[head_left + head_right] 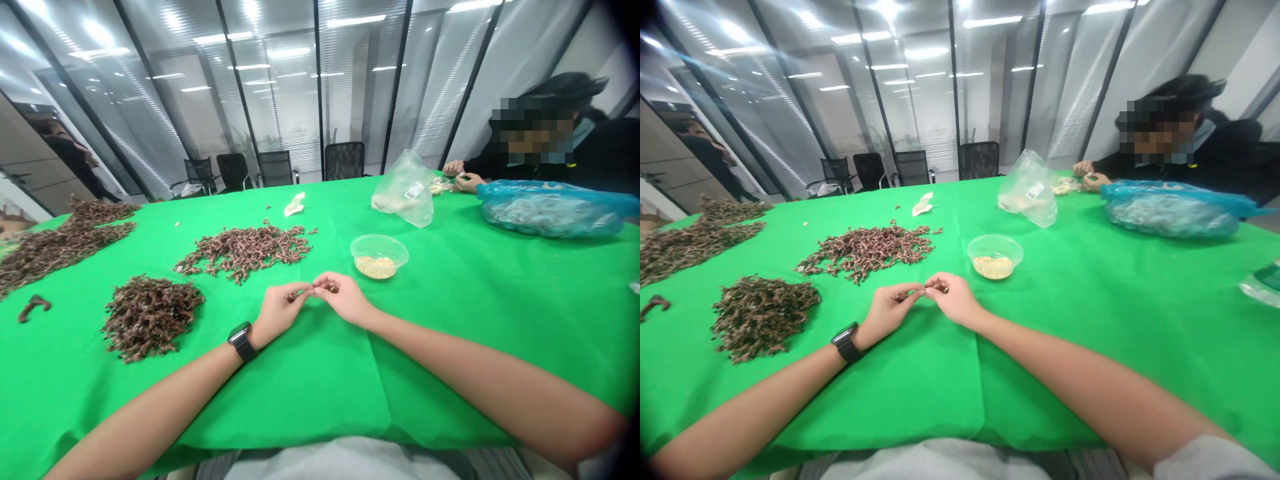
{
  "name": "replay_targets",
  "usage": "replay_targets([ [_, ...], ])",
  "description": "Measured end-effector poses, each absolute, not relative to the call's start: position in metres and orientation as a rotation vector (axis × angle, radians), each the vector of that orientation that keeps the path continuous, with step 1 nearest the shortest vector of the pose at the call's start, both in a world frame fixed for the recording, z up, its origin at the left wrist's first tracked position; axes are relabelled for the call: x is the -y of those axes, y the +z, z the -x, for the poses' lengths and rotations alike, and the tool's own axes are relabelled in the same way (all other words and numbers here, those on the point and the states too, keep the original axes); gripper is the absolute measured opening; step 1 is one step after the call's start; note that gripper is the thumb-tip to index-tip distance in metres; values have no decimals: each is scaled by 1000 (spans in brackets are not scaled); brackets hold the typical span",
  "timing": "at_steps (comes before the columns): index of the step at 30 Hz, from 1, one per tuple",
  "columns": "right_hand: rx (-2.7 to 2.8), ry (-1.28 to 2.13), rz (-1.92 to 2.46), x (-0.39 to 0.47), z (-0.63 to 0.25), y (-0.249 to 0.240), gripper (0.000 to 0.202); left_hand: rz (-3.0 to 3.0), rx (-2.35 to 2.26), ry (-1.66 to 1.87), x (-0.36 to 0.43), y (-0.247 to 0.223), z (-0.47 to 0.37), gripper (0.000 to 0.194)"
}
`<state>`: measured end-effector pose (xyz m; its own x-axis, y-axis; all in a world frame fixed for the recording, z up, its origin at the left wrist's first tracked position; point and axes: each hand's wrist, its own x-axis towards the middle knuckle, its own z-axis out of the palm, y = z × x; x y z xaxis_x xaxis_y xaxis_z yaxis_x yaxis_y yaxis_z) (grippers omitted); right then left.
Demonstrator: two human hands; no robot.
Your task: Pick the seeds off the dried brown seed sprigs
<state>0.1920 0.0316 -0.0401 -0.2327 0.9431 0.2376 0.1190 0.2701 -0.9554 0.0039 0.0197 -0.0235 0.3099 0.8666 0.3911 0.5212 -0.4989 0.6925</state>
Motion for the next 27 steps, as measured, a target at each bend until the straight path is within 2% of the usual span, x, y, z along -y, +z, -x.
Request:
replay_targets([
  [6,1693,1030,1016,-29,-193,-37,16,-2157,-1288,1061,-21,-22,-3,27],
  [12,1675,994,1029,-25,-192,-35,12,-2095,-1282,1027,-22,-20,-4,28],
  [16,1646,873,1086,-23,-191,-34,13,-1760,-1191,975,-26,-23,-3,31],
  [20,1692,731,1091,-22,-191,-33,13,-1402,-948,883,-28,-25,-4,24],
  [27,1797,584,1080,-20,-192,-32,10,-1622,-934,803,-24,-25,-7,36],
])
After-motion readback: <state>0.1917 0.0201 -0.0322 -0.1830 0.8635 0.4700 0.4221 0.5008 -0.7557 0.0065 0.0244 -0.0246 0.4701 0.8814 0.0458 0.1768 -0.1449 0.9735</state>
